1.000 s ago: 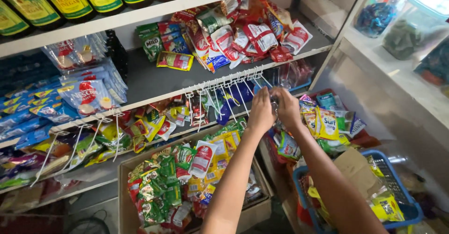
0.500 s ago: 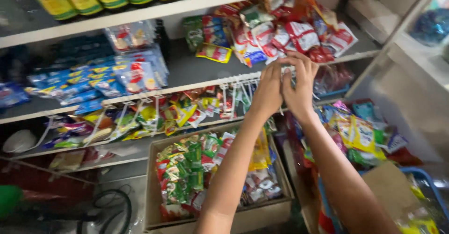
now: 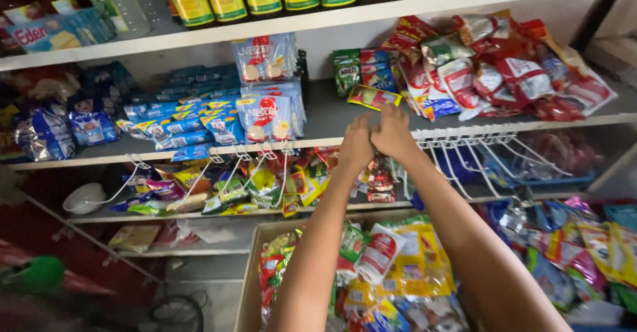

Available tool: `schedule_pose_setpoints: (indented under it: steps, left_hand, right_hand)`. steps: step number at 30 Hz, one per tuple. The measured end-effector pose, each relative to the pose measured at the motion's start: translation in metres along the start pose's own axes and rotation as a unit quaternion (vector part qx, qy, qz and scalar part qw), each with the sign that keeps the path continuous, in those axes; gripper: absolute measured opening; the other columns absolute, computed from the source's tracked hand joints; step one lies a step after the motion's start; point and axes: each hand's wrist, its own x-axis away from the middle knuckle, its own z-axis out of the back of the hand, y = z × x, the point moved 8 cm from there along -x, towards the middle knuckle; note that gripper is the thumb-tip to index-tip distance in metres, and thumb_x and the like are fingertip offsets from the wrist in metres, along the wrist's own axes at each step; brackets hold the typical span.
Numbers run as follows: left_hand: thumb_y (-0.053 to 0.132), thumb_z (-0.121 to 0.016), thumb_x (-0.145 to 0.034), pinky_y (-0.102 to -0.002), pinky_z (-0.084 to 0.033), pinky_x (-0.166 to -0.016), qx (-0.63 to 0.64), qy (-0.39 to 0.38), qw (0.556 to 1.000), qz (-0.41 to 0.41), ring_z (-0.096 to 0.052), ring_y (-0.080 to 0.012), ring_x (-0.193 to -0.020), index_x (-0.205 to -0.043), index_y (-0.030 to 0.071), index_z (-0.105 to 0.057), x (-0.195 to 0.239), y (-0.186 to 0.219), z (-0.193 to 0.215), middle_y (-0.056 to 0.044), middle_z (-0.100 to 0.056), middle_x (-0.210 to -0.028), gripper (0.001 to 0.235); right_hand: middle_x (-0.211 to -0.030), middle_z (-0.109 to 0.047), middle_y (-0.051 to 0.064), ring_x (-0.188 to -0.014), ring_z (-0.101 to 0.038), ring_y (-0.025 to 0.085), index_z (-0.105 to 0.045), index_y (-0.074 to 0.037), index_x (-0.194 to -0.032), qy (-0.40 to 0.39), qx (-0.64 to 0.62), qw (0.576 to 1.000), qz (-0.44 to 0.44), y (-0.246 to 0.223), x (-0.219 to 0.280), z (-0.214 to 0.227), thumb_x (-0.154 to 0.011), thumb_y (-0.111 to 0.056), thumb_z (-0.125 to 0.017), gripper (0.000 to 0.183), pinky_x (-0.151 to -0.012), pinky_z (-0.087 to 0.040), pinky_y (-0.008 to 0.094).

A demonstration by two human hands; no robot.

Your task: The person organizes various packaged food items on a store shelf. They pick up packets of snacks and instant coffee from a lower bin and arrange them on the shelf, using hooks to hang some items and stacking others. The person handles multiple brands and types of packaged goods, including green and blue packets, and places them in neat rows.

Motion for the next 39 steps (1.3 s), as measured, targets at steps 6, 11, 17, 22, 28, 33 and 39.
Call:
schedule_pose_setpoints:
  steps: [6,11,17,22,28,33,39]
  left_hand:
    - [0.043,-0.049,-0.104,-0.052,-0.046,-0.107,-0.073,-0.1,0.98,0.154,-0.057,-0.0466,-0.124,-0.155,0.003,-0.034,-0.021,-0.074,-0.037,-0.029,-0.056,-0.14,0.067]
    - [0.053,-0.063,-0.088,-0.05,-0.042,-0.112,-0.151,-0.061,0.979,0.12,-0.045,-0.0342,-0.142,-0.158,0.009,-0.025,-0.056,-0.108,-0.053,-0.017,-0.045,-0.155,0.091]
    - [0.062,-0.071,-0.079,-0.06,-0.029,-0.117,-0.174,-0.128,0.962,0.168,-0.023,-0.0338,-0.152,-0.165,0.027,-0.005,-0.055,-0.086,-0.032,-0.008,-0.019,-0.169,0.114]
    - [0.064,-0.07,-0.081,-0.072,-0.019,-0.113,-0.201,-0.109,0.962,0.152,-0.012,-0.0333,-0.154,-0.161,0.03,-0.013,-0.053,-0.069,-0.02,-0.003,-0.016,-0.17,0.104]
    - [0.062,-0.062,-0.093,-0.064,-0.034,-0.118,-0.191,-0.093,0.964,0.159,-0.027,-0.0285,-0.158,-0.152,0.022,-0.045,-0.055,-0.085,-0.034,-0.005,-0.047,-0.16,0.074]
    - [0.054,-0.071,-0.084,-0.063,-0.032,-0.112,-0.144,-0.02,0.98,0.135,-0.032,-0.0316,-0.148,-0.16,0.023,-0.026,-0.051,-0.05,0.001,-0.009,-0.029,-0.166,0.094]
    - [0.049,-0.077,-0.077,-0.054,-0.043,-0.106,-0.156,0.05,0.981,0.104,-0.039,-0.0394,-0.141,-0.157,0.026,-0.03,-0.05,-0.038,0.016,-0.01,-0.032,-0.16,0.095]
  right_hand:
    - [-0.143,-0.04,0.037,-0.137,-0.034,0.053,-0.04,0.002,-0.141,-0.084,0.128,0.988,-0.03,0.057,-0.029,-0.059,-0.077,-0.033,-0.073,0.08,-0.111,-0.021,0.064]
    - [-0.148,-0.047,0.035,-0.14,-0.042,0.052,-0.04,-0.01,-0.156,-0.128,0.117,0.977,-0.124,0.084,-0.064,-0.056,-0.084,-0.026,-0.061,0.076,-0.122,-0.03,0.058]
    - [-0.145,-0.05,0.032,-0.131,-0.05,0.048,-0.058,-0.008,-0.138,-0.255,0.148,0.954,-0.045,0.173,-0.122,-0.137,-0.078,-0.024,-0.067,0.063,-0.108,-0.041,0.052]
    - [-0.125,-0.076,0.026,-0.117,-0.072,0.034,-0.075,0.0,-0.124,-0.496,-0.308,0.812,-0.013,0.104,-0.133,-0.137,-0.075,-0.022,-0.072,0.054,-0.105,-0.053,0.041]
    - [-0.165,-0.034,0.017,-0.141,-0.046,0.04,-0.035,-0.03,-0.163,-0.157,0.204,0.966,-0.026,0.151,-0.161,-0.137,-0.078,-0.031,-0.076,0.095,-0.111,-0.044,0.054]
    - [-0.171,0.015,0.005,-0.155,0.011,0.05,-0.012,-0.056,-0.162,-0.333,0.221,0.907,-0.132,0.092,-0.185,-0.125,-0.071,-0.052,-0.085,0.116,-0.103,-0.014,0.089]
    - [-0.167,-0.027,0.025,-0.139,-0.048,0.045,-0.041,-0.009,-0.156,-0.301,0.281,0.911,0.006,0.225,-0.238,-0.255,-0.072,-0.051,-0.088,0.106,-0.11,-0.046,0.053]
